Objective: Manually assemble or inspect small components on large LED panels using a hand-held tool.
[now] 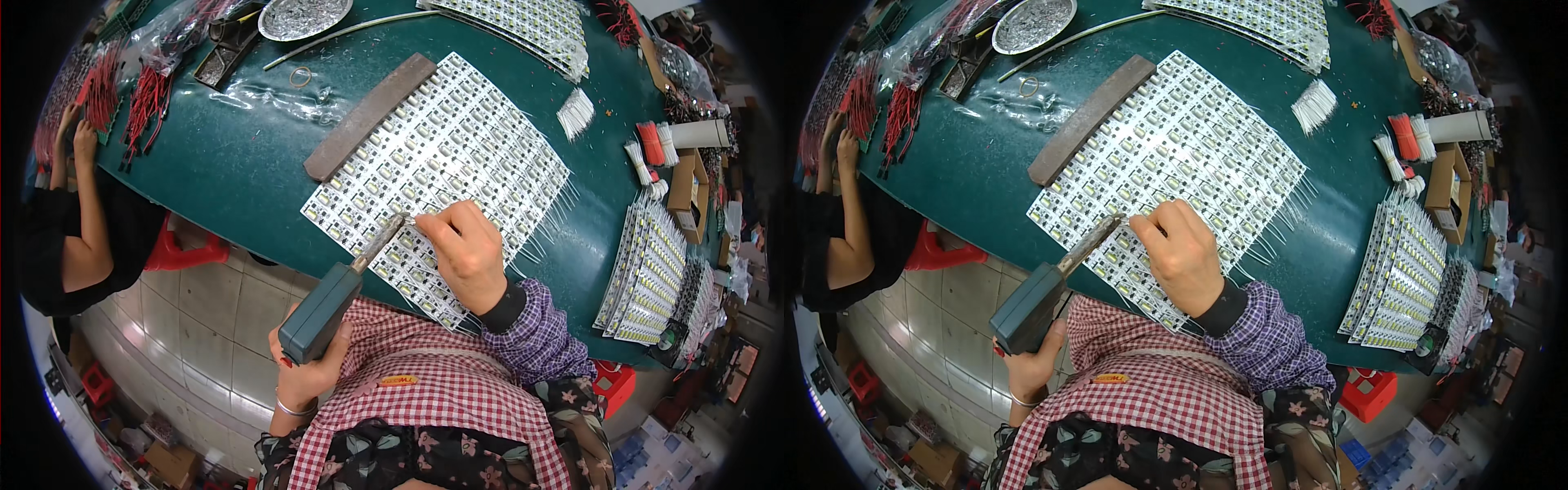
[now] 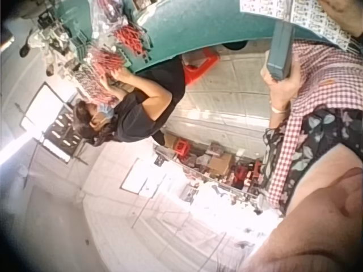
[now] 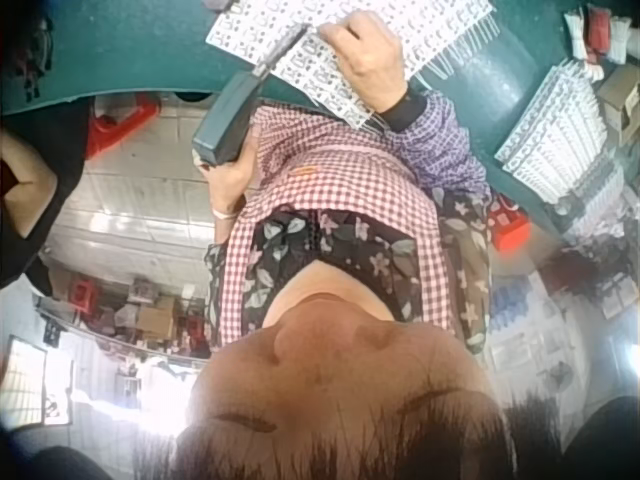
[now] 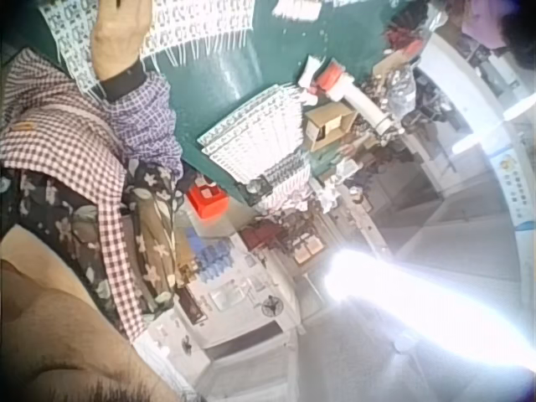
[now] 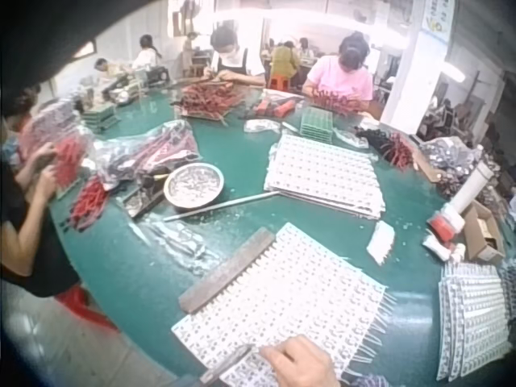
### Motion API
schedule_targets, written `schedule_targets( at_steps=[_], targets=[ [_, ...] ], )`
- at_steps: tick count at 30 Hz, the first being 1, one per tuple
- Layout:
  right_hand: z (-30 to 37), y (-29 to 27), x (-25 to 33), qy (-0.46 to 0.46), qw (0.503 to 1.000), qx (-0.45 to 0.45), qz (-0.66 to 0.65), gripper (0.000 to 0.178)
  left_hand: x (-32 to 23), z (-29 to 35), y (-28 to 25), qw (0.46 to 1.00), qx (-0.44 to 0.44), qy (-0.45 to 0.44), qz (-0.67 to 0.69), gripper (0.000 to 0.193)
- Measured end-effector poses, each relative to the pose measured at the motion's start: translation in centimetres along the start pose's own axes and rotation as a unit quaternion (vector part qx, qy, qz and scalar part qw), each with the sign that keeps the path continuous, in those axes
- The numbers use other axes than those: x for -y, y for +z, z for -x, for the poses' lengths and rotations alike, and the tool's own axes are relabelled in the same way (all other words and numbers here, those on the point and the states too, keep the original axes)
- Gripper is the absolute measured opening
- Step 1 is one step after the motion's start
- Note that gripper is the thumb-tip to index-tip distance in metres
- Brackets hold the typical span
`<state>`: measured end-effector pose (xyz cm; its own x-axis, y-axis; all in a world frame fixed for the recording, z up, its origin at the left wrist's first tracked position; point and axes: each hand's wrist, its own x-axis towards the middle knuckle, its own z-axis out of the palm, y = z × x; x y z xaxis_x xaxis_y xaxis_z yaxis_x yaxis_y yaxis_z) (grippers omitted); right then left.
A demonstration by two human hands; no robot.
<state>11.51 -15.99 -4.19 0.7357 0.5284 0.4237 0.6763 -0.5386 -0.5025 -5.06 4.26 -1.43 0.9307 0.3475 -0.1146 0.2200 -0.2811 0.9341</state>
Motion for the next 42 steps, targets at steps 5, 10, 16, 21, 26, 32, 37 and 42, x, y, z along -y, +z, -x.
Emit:
schedule_targets(
  at_steps=[5, 10, 16, 21, 26, 32, 37, 42],
  targets=[
    [-0.2, 0.0, 0.0, -0.002, 1.0, 0.004, -0.009, 0.025, -0.5, -0.3, -0.1, 1.0, -0.001, 0.026, -0.01, 0.019],
    [-0.2, 0.0, 0.0, -0.001, 1.0, 0.008, -0.004, 0.025, 0.3, 0.8, -0.1, 0.999, -0.033, -0.037, 0.011, 0.021],
    [-0.2, -0.1, 0.1, -0.003, 1.0, 0.004, -0.003, 0.024, 0.5, 0.9, -0.2, 0.999, -0.033, -0.022, -0.014, 0.022],
    [-0.3, -0.5, 0.8, -0.018, 0.999, -0.012, 0.03, 0.025, 0.6, 1.2, 0.0, 0.998, -0.053, -0.017, -0.019, 0.02],
    [0.1, -0.6, 1.6, -0.056, 0.997, -0.025, 0.039, 0.028, 0.4, 1.1, -0.2, 0.999, -0.047, -0.014, -0.014, 0.021],
    [0.5, 0.2, 1.3, -0.054, 0.997, -0.019, 0.046, 0.027, 0.0, 0.9, -0.3, 0.999, -0.035, -0.017, -0.006, 0.021],
    [0.6, 0.5, 1.3, -0.052, 0.998, -0.017, 0.039, 0.026, 0.3, 1.1, -0.3, 0.999, -0.028, -0.024, 0.014, 0.021],
    [0.7, 0.5, 1.3, -0.057, 0.997, -0.014, 0.042, 0.026, 0.3, 0.5, -0.3, 1.0, -0.011, 0.025, -0.003, 0.02]
  ],
)
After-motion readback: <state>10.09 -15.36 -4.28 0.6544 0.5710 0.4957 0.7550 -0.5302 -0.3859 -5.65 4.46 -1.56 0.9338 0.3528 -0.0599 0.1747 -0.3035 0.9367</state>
